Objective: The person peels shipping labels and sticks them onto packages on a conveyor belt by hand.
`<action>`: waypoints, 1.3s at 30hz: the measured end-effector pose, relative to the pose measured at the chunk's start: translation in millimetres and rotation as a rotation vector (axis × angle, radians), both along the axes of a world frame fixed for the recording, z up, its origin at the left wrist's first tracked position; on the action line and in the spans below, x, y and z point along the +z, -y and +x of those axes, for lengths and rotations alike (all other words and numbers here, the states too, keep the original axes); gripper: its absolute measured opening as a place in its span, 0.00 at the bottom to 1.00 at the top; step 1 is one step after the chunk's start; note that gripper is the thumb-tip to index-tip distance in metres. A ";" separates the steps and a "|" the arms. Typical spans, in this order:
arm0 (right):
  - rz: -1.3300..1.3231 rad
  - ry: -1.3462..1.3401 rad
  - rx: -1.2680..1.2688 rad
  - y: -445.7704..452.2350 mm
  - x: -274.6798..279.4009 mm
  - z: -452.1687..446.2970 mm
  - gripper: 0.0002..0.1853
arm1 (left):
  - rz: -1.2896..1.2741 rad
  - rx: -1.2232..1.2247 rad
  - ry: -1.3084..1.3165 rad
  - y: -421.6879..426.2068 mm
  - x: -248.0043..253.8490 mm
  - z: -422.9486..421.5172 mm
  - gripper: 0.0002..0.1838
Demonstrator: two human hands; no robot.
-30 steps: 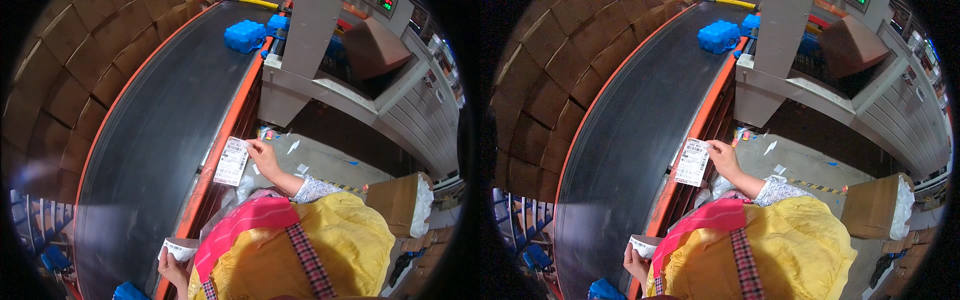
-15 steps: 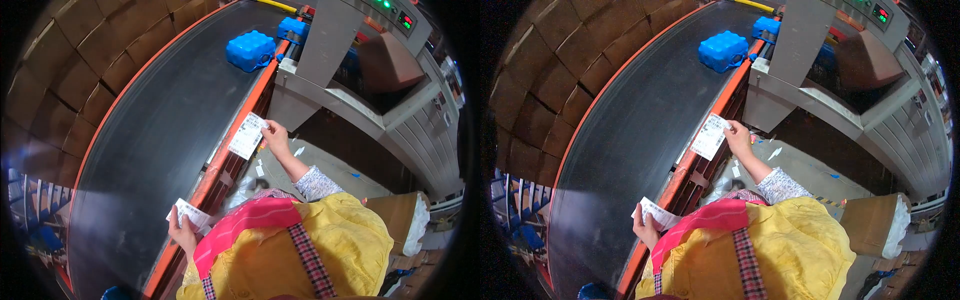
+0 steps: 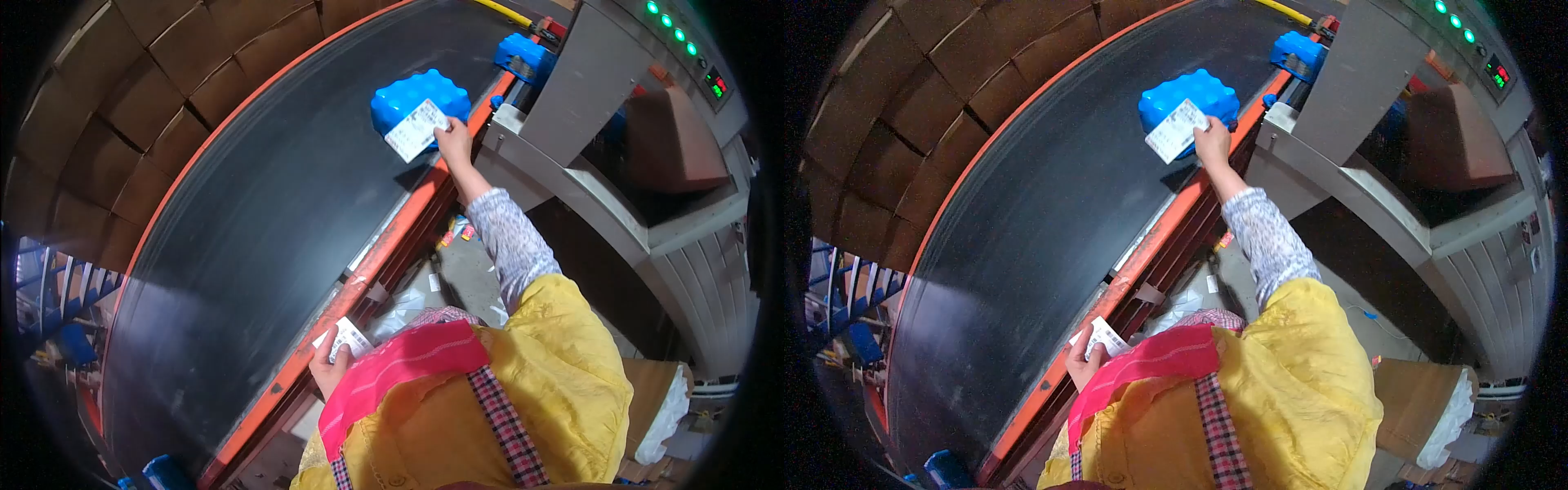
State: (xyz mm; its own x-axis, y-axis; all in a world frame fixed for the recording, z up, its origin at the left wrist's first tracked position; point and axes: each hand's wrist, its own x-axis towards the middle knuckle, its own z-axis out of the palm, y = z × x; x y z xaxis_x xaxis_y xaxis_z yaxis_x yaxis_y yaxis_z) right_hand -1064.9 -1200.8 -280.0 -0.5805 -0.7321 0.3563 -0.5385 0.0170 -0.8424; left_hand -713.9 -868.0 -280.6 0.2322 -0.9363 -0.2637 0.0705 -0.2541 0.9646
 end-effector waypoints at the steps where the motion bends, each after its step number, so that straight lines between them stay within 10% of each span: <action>1: 0.006 -0.071 -0.021 22.5 -3.4 -4.6 0.18 | -0.006 0.007 -0.001 0.3 -1.8 -1.2 0.22; 11: 0.139 -0.276 -0.105 83.5 -28.6 45.8 0.18 | 0.037 0.062 0.004 -0.7 -5.2 1.7 0.21; 17: 0.182 -0.478 0.086 19.1 -4.3 110.1 0.38 | 0.043 0.038 -0.042 0.8 7.1 6.1 0.20; 22: 0.164 -1.053 0.157 -20.9 5.3 159.0 0.36 | 0.034 0.016 -0.062 -5.4 -2.5 26.0 0.20; 28: 0.222 -0.909 0.883 -46.4 -28.9 227.9 0.40 | 0.021 -0.036 -0.015 -12.2 -2.4 39.1 0.19; 39: 0.042 -0.816 0.944 -127.4 -23.4 245.5 0.47 | -0.045 0.026 0.167 -33.6 -36.3 66.9 0.19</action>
State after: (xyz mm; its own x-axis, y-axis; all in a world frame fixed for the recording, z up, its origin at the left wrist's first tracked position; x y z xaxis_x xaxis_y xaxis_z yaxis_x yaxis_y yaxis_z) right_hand -819.5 -1073.3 -303.3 0.5565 -0.7617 0.3319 -0.7198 -0.6415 -0.2653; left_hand -647.0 -834.4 -316.9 0.2935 -0.9393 -0.1775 -0.0856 -0.2107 0.9738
